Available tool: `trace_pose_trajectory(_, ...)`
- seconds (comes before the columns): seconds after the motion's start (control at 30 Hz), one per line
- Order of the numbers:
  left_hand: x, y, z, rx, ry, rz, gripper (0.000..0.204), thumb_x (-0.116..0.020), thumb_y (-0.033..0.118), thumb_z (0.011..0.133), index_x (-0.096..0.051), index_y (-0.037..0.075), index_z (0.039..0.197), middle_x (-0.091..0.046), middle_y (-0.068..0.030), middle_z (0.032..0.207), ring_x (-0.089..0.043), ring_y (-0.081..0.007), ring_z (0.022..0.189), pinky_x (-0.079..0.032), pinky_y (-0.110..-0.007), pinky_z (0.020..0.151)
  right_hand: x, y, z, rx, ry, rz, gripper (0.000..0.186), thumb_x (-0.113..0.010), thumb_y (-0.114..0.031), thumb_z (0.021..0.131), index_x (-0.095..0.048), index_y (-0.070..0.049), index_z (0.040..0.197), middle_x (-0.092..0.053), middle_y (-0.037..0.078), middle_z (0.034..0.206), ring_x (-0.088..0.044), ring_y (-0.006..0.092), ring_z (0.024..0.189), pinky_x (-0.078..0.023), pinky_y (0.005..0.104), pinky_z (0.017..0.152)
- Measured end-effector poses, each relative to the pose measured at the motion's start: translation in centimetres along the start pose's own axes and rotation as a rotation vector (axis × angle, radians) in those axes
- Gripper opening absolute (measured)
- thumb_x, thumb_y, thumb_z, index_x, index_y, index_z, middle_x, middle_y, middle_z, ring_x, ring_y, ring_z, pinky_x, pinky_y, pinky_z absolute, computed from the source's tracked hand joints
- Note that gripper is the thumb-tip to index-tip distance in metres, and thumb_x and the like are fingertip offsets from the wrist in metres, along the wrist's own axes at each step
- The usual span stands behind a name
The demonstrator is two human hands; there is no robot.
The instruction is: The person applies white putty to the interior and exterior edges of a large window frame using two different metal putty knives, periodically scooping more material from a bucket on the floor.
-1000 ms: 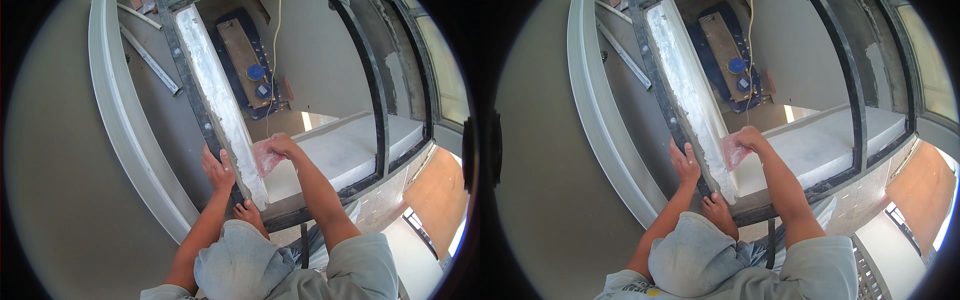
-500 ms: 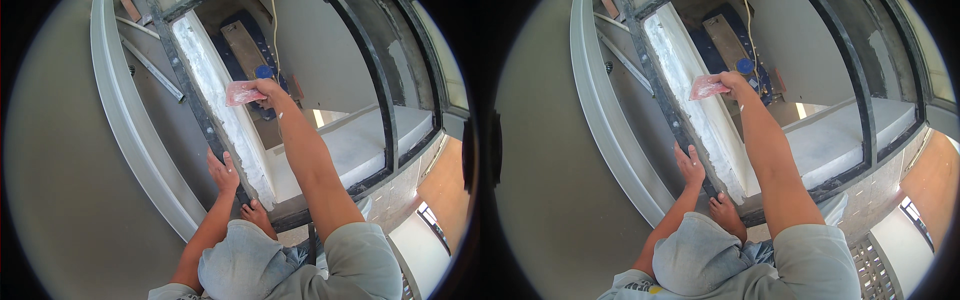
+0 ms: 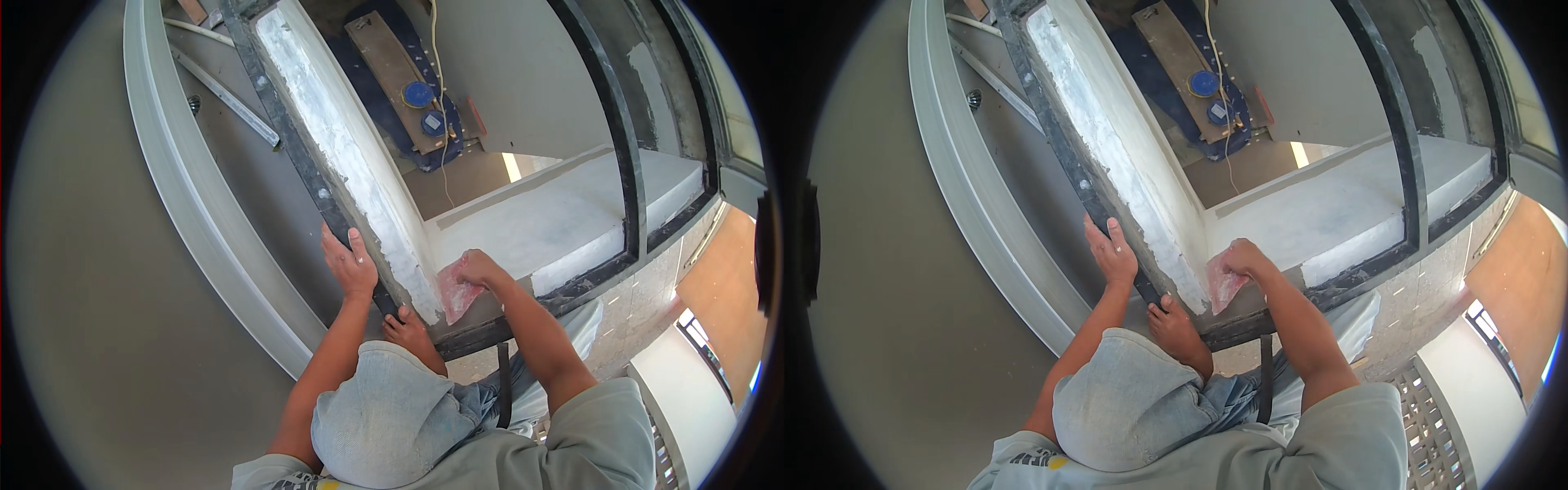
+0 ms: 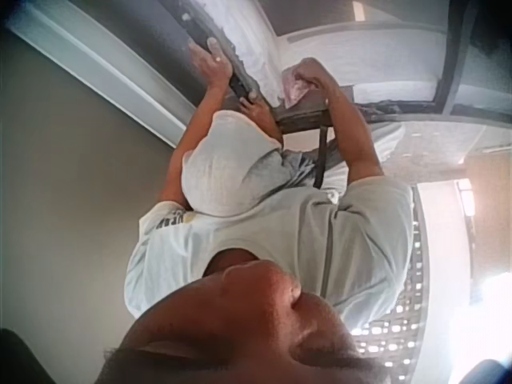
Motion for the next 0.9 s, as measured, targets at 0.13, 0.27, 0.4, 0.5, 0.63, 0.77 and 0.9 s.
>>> trace_pose_trajectory(0.13, -0.1, 0.6, -0.2, -0.023, 0.007, -0.031, 0.073, -0.044, 0.047, 0.107, -0.033, -0.011, 0.151, -0.048, -0.0336, 0.143, -0.047, -0.0495, 0.131, -0.036, -0.053, 0.111, 5.2, 0.6, -4.3, 0.167, 0.397, 0.435, 0.064, -0.083, -0.010, 0.071, -0.060, 0.009, 0.128, -0.073, 0.020, 0.107, -0.071, 0.0266, 0.101, -0.056, 0.0369, 0.090)
trace_pose_trajectory(0.27, -0.1, 0.5, -0.2, 0.005, -0.011, -0.017, 0.075, -0.045, 0.048, 0.107, -0.033, -0.011, 0.151, -0.046, -0.0340, 0.145, -0.047, -0.0494, 0.132, -0.036, -0.053, 0.112, 10.1, -3.8, -8.8, 0.348, 0.497, 0.403, 0.063, -0.086, -0.009, 0.075, -0.058, 0.007, 0.129, -0.073, 0.019, 0.106, -0.072, 0.0251, 0.092, -0.056, 0.0360, 0.089)
trace_pose_trajectory(0.4, 0.1, 0.1, -0.2, 0.010, 0.005, -0.036, 0.075, -0.045, 0.049, 0.107, -0.033, -0.010, 0.151, -0.046, -0.0339, 0.145, -0.046, -0.0490, 0.133, -0.037, -0.053, 0.112, 8.3, -6.4, -12.5, 0.459, 0.454, 0.225, 0.055, -0.087, -0.010, 0.075, -0.064, 0.003, 0.124, -0.075, 0.015, 0.102, -0.071, 0.0203, 0.091, -0.056, 0.0351, 0.088)
trace_pose_trajectory(0.5, 0.0, 0.4, -0.1, -0.013, 0.023, -0.031, 0.074, -0.045, 0.049, 0.107, -0.033, -0.010, 0.151, -0.046, -0.0335, 0.145, -0.046, -0.0487, 0.133, -0.037, -0.053, 0.112, 6.8, -4.9, -13.0, 0.476, 0.407, 0.213, 0.048, -0.087, -0.010, 0.076, -0.069, 0.002, 0.119, -0.075, 0.011, 0.099, -0.068, 0.0155, 0.090, -0.055, 0.0332, 0.086)
trace_pose_trajectory(0.63, -0.1, 0.4, -0.2, 0.004, 0.009, -0.038, 0.074, -0.045, 0.048, 0.107, -0.033, -0.009, 0.151, -0.046, -0.0331, 0.145, -0.046, -0.0485, 0.133, -0.037, -0.053, 0.112, 6.1, -2.5, -12.9, 0.385, 0.414, 0.327, 0.040, -0.084, -0.010, 0.078, -0.072, 0.001, 0.115, -0.076, 0.013, 0.094, -0.069, 0.0176, 0.085, -0.055, 0.0341, 0.084)
trace_pose_trajectory(0.77, 0.4, 0.3, -0.1, -0.007, 0.024, -0.036, 0.073, -0.046, 0.047, 0.107, -0.033, -0.009, 0.151, -0.047, -0.0328, 0.145, -0.047, -0.0483, 0.132, -0.037, -0.053, 0.111, 7.1, -3.2, -13.0, 0.251, 0.623, 0.340, 0.035, -0.081, -0.015, 0.079, -0.074, 0.000, 0.110, -0.077, 0.018, 0.094, -0.075, 0.0297, 0.088, -0.057, 0.0388, 0.084)
trace_pose_trajectory(0.9, -0.3, 0.4, -0.4, 0.055, -0.042, -0.083, 0.076, -0.044, 0.049, 0.108, -0.031, -0.012, 0.152, -0.040, -0.0355, 0.150, -0.040, -0.0491, 0.140, -0.031, -0.051, 0.118, 6.3, -4.7, -9.2, 0.233, 0.522, 0.035, 0.034, -0.076, -0.020, 0.080, -0.073, 0.003, 0.105, -0.075, 0.025, 0.098, -0.074, 0.0404, 0.094, -0.058, 0.0448, 0.087)
Point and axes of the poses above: each hand's wrist, its own z-axis towards the middle knuckle, its own x-axis out of the back of the hand, y = z × x, the point moved 9 cm from there along z, towards the middle knuckle
